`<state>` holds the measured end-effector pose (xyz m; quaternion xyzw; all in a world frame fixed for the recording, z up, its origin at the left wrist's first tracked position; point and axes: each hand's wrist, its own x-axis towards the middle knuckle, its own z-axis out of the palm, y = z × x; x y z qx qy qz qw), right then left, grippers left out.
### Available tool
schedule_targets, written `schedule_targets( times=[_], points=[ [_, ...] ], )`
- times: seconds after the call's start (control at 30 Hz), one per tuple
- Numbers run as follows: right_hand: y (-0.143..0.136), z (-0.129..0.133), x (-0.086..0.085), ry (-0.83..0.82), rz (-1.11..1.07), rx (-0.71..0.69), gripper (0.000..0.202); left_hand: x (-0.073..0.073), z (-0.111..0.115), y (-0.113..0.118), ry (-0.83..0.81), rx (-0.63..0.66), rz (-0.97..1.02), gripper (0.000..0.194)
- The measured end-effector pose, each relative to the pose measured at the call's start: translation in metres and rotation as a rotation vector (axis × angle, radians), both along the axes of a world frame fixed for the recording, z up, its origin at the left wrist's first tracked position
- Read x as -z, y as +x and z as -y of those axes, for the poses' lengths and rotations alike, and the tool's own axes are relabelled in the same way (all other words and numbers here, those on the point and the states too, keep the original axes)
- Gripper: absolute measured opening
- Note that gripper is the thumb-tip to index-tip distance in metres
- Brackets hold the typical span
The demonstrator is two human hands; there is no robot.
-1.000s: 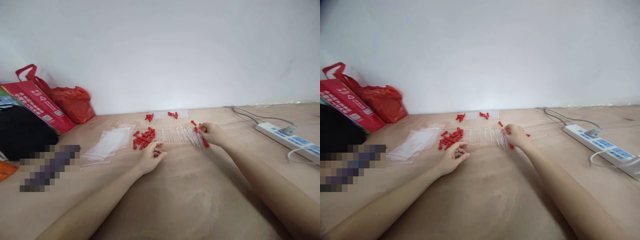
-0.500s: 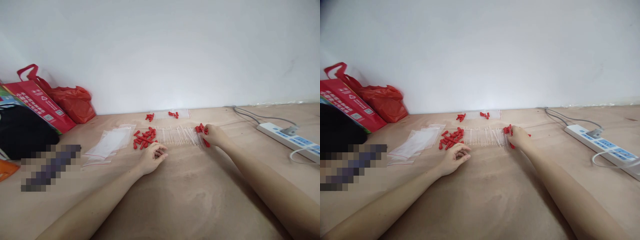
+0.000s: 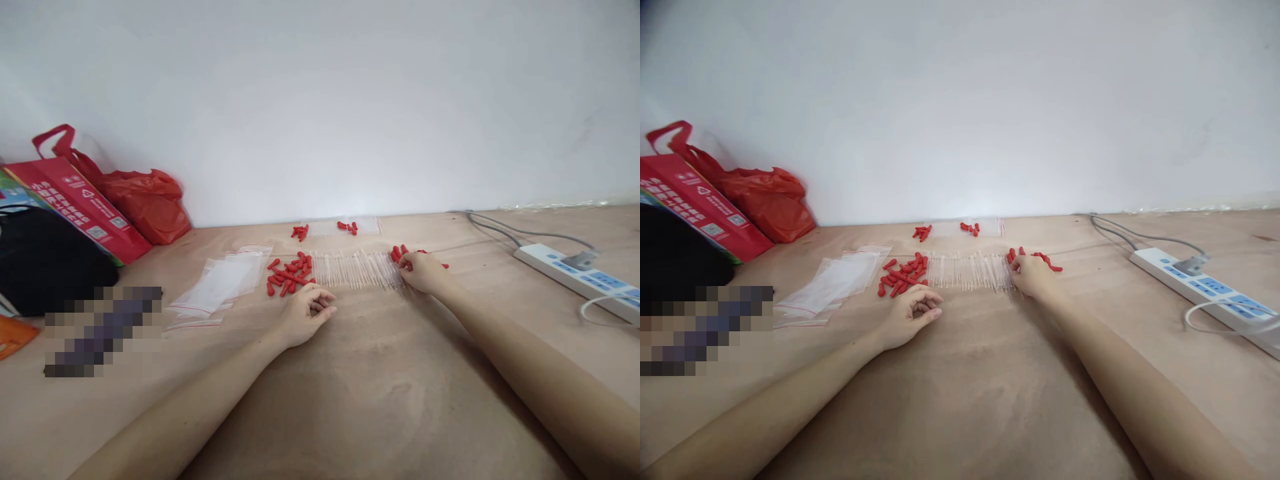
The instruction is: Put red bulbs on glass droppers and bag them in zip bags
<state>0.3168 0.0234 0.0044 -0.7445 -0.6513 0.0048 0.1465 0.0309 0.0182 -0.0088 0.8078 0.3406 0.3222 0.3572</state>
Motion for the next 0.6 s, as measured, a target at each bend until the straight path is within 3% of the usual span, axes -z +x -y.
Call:
schedule_targets(
  times=[0.23, 0.6],
  points=[
    [-0.007, 0.003, -0.005, -0.092, 0.096, -0.003, 0.018, 0.0, 0.0, 0.0, 0.02, 0.004, -0.024, 0.014],
    [-0.023, 0.014, -0.015, -0.183, 0.173, 0.13, 0.024, 0.0, 0.0, -0.001, 0.02, 0.013, -0.038, 0.013]
  ],
)
